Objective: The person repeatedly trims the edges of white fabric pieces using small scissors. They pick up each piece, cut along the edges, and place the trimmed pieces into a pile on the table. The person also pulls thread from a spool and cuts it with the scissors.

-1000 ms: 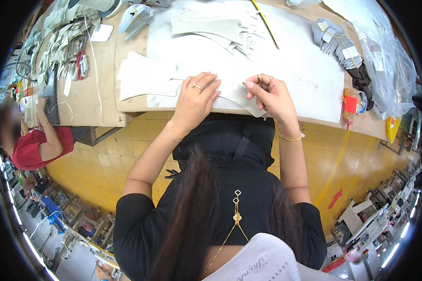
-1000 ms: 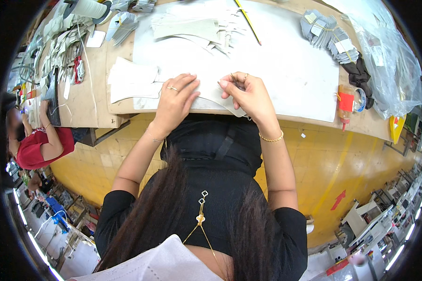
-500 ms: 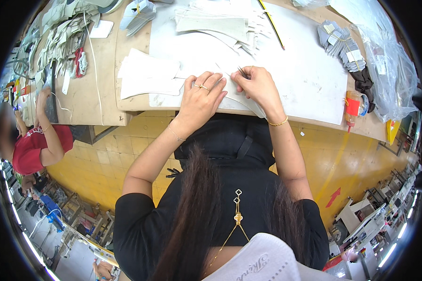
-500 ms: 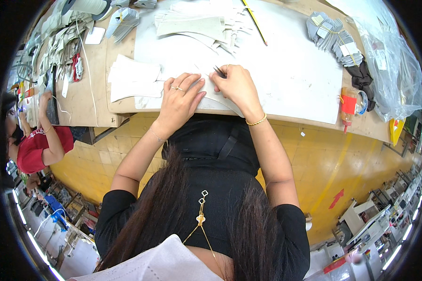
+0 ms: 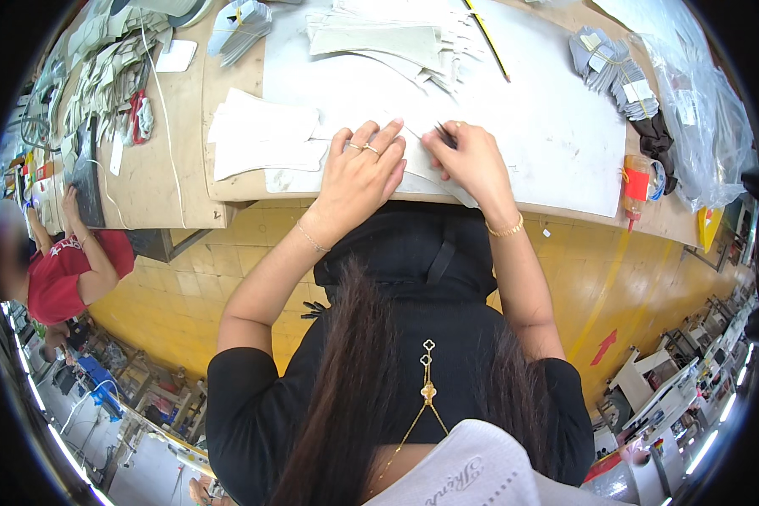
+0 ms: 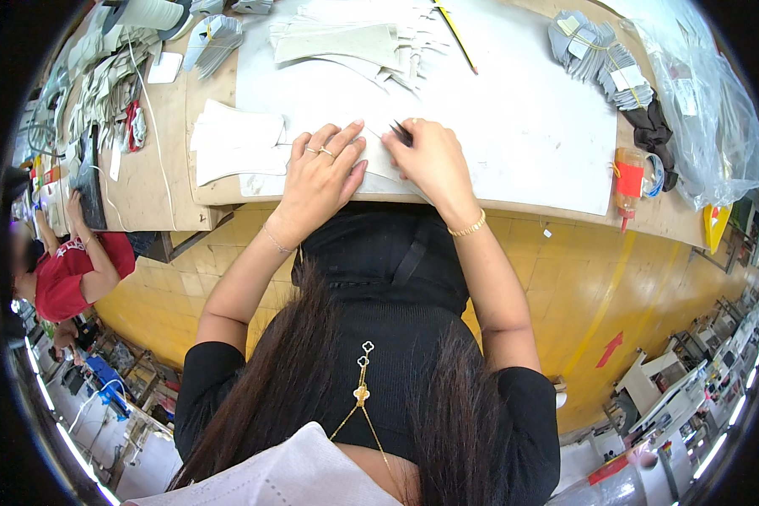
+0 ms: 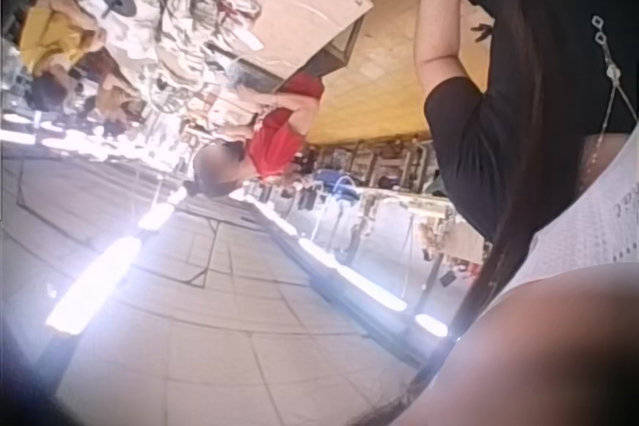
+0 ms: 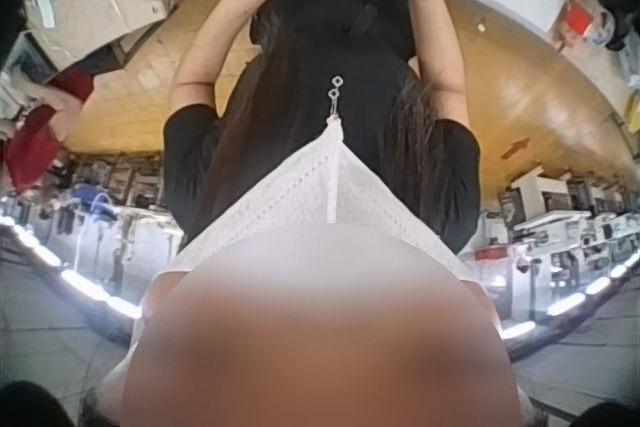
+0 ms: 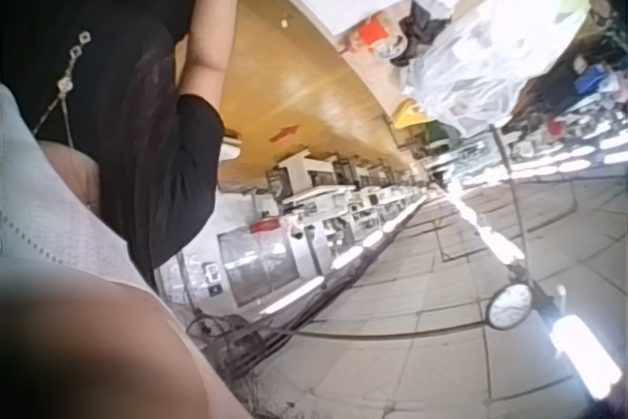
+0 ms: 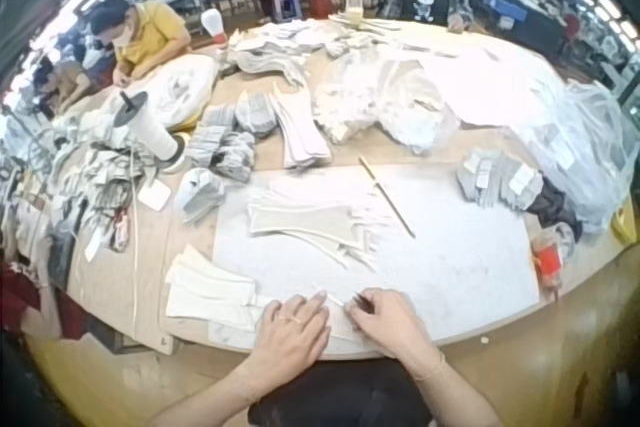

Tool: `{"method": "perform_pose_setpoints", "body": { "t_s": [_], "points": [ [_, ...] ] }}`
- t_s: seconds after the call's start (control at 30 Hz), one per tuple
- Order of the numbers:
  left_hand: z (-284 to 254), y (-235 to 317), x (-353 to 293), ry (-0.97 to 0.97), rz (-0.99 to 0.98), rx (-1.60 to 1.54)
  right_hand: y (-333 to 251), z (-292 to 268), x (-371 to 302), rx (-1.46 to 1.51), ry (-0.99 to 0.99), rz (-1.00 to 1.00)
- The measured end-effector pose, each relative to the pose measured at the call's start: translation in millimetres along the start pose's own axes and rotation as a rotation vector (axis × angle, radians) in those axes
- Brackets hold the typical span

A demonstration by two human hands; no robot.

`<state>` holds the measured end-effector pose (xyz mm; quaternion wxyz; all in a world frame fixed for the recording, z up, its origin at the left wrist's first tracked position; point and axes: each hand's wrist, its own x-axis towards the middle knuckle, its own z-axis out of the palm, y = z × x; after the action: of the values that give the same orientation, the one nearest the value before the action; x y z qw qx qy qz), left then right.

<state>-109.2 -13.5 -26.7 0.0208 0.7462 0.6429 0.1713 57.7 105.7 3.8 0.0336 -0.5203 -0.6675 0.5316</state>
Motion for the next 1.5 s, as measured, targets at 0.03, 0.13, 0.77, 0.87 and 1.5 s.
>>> {"method": "perform_pose_setpoints", "body": {
  "t_s": [0.03, 0.13, 0.77, 0.87, 1.5],
  "points": [
    [-0.4, -0.1, 0.6, -0.001, 0.002, 0.003, 4.6, -2.9, -8.4, -0.010, 0.024, -0.015],
    [1.2, 2.3, 2.2, 0.003, -0.019, -0.002, 21.1, -15.1, -37.2, 0.052, 0.028, 0.077],
    [-9.2, 9.4, 6.4, -0.193, 0.058, 0.116, 52.3, -23.4, -48.5, -0.184, 0.140, -0.042],
    [-10.5, 10.9, 6.9, -0.219, 0.072, 0.128, 49.5, -23.9, -47.8, -0.188, 0.145, -0.041],
    [-9.6, 42.8, 2.4, -0.253, -0.066, 0.132, 46.6, -27.0, -36.9, -0.222, 0.092, 0.013]
  ]
}}
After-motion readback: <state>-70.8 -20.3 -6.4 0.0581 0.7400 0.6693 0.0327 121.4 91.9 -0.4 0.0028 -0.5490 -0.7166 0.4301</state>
